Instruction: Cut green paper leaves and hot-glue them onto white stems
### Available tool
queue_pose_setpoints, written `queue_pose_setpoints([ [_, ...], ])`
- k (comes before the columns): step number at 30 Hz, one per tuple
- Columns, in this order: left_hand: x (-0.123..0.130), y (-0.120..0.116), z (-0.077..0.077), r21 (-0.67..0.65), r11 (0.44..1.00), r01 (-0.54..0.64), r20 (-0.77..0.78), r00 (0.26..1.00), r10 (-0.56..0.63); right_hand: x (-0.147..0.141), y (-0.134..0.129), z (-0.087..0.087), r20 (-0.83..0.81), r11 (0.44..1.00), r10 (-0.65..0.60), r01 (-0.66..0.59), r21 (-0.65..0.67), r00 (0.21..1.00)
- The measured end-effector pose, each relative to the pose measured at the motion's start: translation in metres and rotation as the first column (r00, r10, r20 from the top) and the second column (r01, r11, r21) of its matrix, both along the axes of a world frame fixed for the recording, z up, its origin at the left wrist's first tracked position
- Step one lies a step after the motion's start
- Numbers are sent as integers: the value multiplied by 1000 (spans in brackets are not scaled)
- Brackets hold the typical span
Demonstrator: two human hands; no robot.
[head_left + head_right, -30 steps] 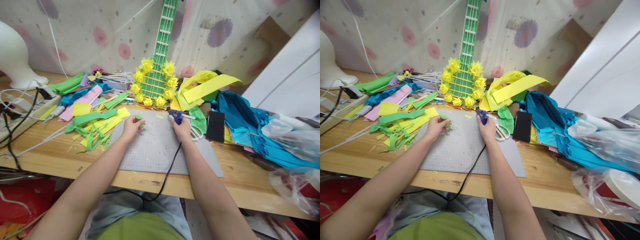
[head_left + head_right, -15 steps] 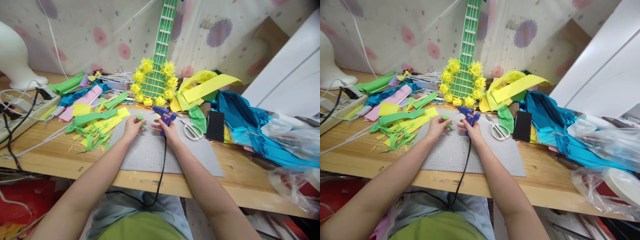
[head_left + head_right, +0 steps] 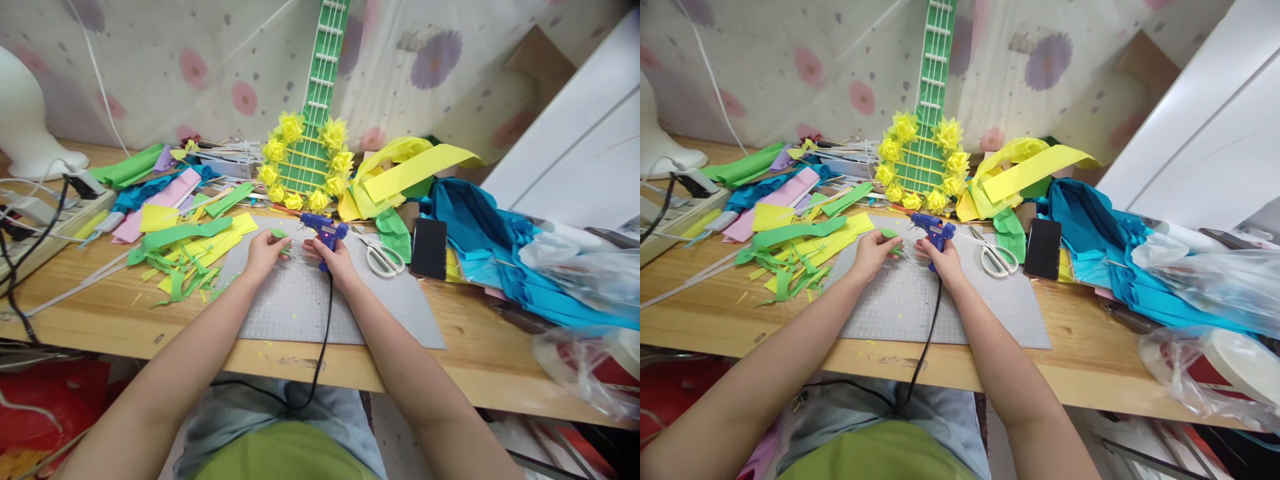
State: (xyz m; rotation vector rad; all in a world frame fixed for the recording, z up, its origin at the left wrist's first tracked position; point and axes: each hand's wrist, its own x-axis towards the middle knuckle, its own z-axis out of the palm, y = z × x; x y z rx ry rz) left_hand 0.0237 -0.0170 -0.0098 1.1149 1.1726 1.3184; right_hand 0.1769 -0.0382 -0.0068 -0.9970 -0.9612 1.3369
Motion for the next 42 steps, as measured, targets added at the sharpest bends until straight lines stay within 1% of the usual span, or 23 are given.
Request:
queue_pose_setpoints([
  [3,0,0,1,-6,1000,-11,-2,1000,11,1,0,1,65,1000,-24,23,18,998],
  [5,-1,0,1,1,999,-35,-4,999,35,5,1,2,157,996,-85,78,52,984],
  [7,-3,2,0,11,998,-60,-1,998,60,10,1,2,268,987,-152,132,93,951],
  [9,-4,3,-2,23,996,-86,3,996,86,17,0,2,385,985,-162,128,113,909],
  [13,-8,6,-3,33,989,-147,12,989,147,29,-3,1,613,996,-69,22,84,787],
  [15,-9,6,-2,29,986,-166,21,986,166,31,-4,1,694,995,-71,5,97,717],
  [17,-9,6,-1,25,985,-172,29,985,171,31,-5,2,741,992,-93,0,125,665],
  [19,-9,6,-1,26,985,-171,32,985,170,29,-7,5,765,989,-104,-12,144,636],
  [25,-10,8,-7,48,985,-165,14,986,165,24,-11,13,799,989,-88,-42,140,595],
  [28,-11,9,-8,55,983,-172,7,985,172,23,-11,13,803,989,-87,-48,143,590],
  [34,-10,7,-4,40,983,-178,8,984,177,23,-10,11,823,985,-107,-55,165,558],
  [42,-10,7,-5,53,984,-173,9,985,172,23,-9,10,812,984,-107,-55,168,573],
])
